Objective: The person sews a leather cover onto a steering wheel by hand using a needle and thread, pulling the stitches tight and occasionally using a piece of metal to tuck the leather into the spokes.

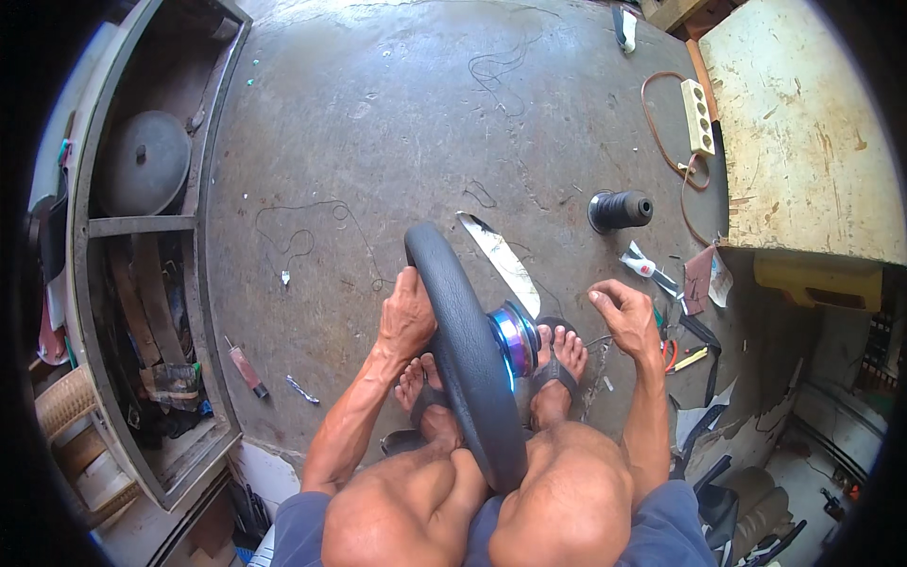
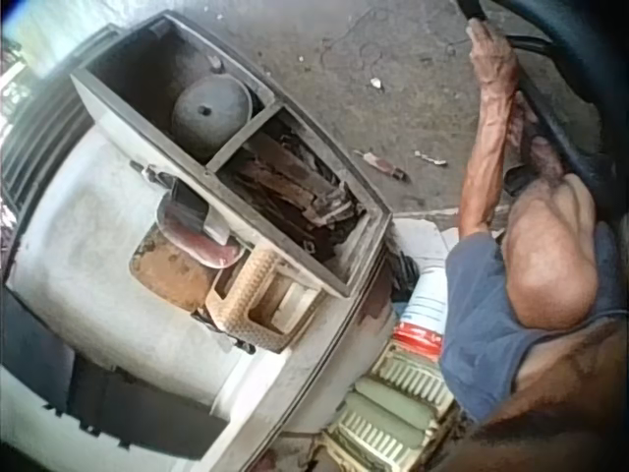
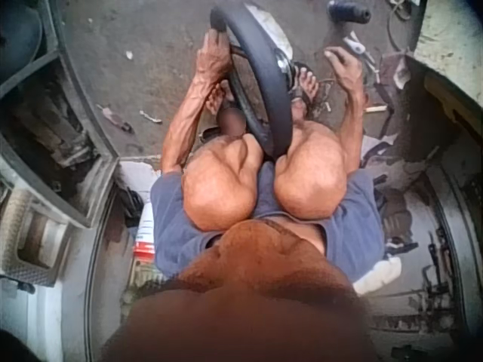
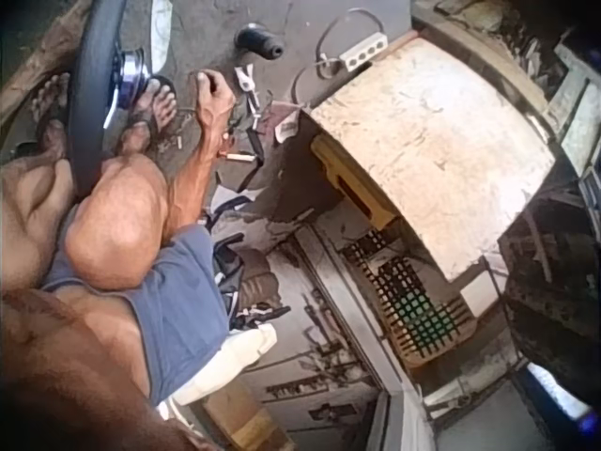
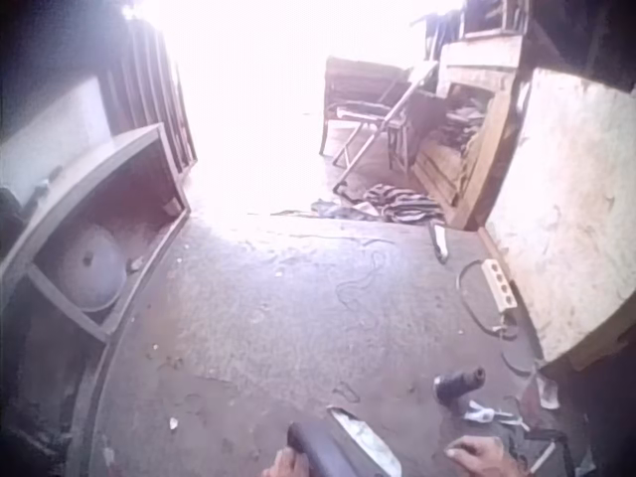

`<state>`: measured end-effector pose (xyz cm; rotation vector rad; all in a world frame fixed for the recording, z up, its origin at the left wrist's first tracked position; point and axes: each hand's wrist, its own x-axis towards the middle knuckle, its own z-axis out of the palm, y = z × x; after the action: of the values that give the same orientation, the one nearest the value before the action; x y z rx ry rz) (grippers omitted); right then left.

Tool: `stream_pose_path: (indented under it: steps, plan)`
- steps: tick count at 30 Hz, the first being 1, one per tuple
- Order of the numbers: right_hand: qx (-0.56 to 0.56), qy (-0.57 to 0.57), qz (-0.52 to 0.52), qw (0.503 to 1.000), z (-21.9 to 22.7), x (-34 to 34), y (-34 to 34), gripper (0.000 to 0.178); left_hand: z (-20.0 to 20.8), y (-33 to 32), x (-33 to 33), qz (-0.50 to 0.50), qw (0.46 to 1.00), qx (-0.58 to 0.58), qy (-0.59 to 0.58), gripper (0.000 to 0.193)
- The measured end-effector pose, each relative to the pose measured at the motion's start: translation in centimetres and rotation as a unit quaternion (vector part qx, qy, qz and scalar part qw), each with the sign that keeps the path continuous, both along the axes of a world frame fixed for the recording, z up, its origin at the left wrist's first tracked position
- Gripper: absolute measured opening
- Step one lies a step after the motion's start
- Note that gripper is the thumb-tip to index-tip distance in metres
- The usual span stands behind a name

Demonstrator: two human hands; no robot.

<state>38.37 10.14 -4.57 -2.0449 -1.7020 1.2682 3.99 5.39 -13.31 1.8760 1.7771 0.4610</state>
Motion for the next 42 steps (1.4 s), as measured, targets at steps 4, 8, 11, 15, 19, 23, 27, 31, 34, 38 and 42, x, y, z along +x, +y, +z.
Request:
stream_pose_path:
  steps: [4,8,11,15,19,23,27,31,34,38,42]
  plan:
    - [0.011,0.021,-0.004,1.0,-0.2,0.3,-0.2,0.024,-1.4,-1.7,-2.3,0.15,0.987,0.042,-0.049,0.008]
    - [0.015,0.003,0.014,1.0,0.2,0.6,0.4,0.026,-0.3,-3.4,-3.1,0.24,0.965,0.058,-0.089,0.023]
    - [0.048,0.0,0.019,0.999,2.1,1.6,1.7,0.019,2.5,-3.1,-1.6,0.235,0.959,0.065,-0.146,0.023]
    - [0.133,-0.087,0.113,0.981,7.5,5.1,3.7,0.013,3.8,-2.5,-1.9,0.244,0.942,0.088,-0.211,0.022]
    - [0.217,-0.179,0.118,0.952,14.0,8.5,5.4,0.012,6.7,-1.1,-2.5,0.309,0.898,0.101,-0.297,0.026]
    - [0.296,-0.264,0.117,0.911,20.1,9.9,7.8,0.013,9.9,1.7,-3.0,0.278,0.889,0.126,-0.341,0.025]
    - [0.245,-0.12,0.15,0.95,14.9,2.3,9.3,0.013,9.1,2.9,-4.7,0.095,0.968,-0.071,-0.222,0.019]
    - [0.128,0.088,0.289,0.945,4.2,-5.6,7.5,0.015,4.7,3.0,-0.5,0.087,0.895,-0.153,-0.409,0.031]
    - [-0.017,0.304,0.206,0.93,-1.3,-10.7,5.1,0.018,4.1,2.1,2.7,0.097,0.773,-0.168,-0.604,0.035]
    - [-0.055,0.339,0.192,0.92,-1.3,-10.7,5.2,0.019,8.2,2.4,1.4,0.103,0.875,-0.192,-0.433,0.024]
    - [-0.006,0.214,0.215,0.953,-0.5,-7.9,6.2,0.015,7.3,-1.3,-4.3,0.228,0.833,-0.113,-0.491,0.015]
